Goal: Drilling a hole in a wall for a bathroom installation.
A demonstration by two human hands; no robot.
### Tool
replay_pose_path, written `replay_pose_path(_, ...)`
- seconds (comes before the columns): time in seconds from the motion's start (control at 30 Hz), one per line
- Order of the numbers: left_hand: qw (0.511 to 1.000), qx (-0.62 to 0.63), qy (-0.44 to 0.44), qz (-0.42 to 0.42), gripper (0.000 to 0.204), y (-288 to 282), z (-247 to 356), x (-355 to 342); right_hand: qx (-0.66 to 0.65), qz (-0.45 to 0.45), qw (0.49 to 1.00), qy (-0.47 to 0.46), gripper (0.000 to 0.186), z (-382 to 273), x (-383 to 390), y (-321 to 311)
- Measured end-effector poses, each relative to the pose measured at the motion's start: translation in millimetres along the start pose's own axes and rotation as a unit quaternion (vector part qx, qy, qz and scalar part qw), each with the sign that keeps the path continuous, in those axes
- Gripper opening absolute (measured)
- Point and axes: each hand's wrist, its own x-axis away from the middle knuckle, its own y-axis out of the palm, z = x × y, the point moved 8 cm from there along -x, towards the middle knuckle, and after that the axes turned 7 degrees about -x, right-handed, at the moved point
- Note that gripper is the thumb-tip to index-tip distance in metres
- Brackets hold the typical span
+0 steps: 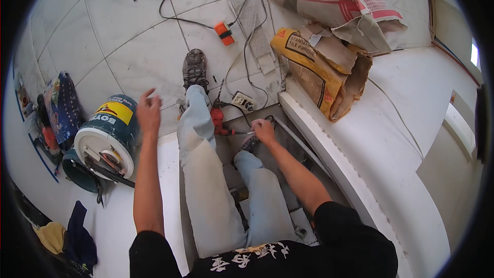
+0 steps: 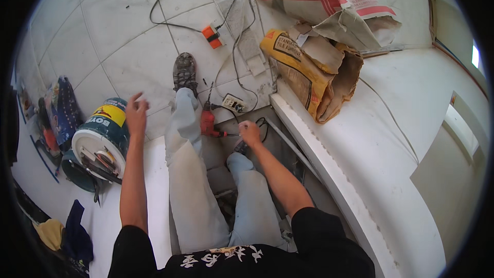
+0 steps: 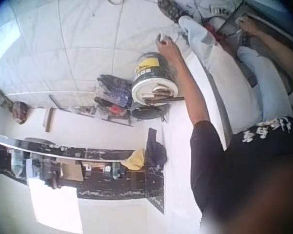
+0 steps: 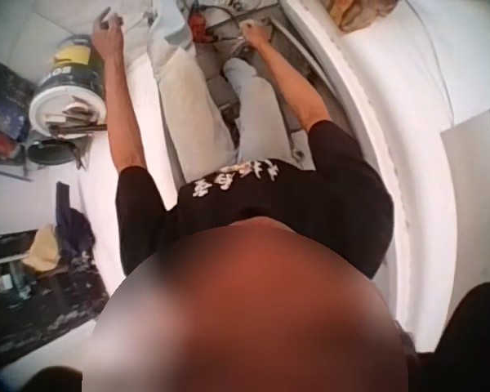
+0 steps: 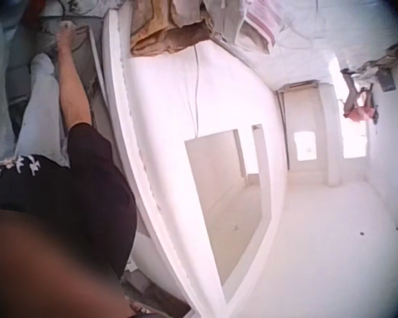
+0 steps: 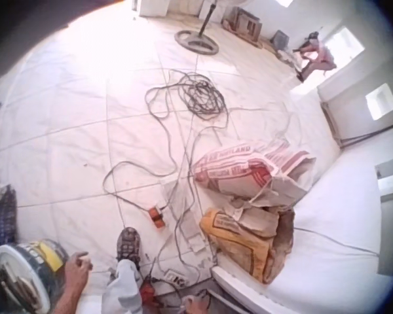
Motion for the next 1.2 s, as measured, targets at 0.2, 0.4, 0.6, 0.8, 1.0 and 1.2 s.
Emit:
replay_pose_path(0.2,0.938,-0.253,0.236,-0.015,0.102,200,160,-96,-0.048,-0.065,0.996,0.027,0.02,-15,84,54)
replay_pose_path(0.4,0.916,-0.318,0.244,-0.017,0.126,302,180,-112,-0.121,0.1,0.984,0.08,0.021,91,14,-22)
replay_pose_path(0.6,0.887,-0.354,0.294,0.031,0.093,260,151,-162,0.075,0.198,0.975,-0.071,0.037,13,-49,-18)
replay_pose_path(0.8,0.873,-0.391,0.29,0.047,0.082,201,140,-195,0.205,0.139,0.948,-0.198,0.056,-17,-64,40)
replay_pose_path(1.0,0.866,-0.321,0.382,0.033,0.105,209,165,-180,0.522,0.132,0.812,-0.225,0.07,3,-122,86)
replay_pose_path(1.2,0.884,-0.326,0.333,-0.03,0.113,238,203,-171,0.517,-0.024,0.845,-0.135,0.07,-8,-134,54)
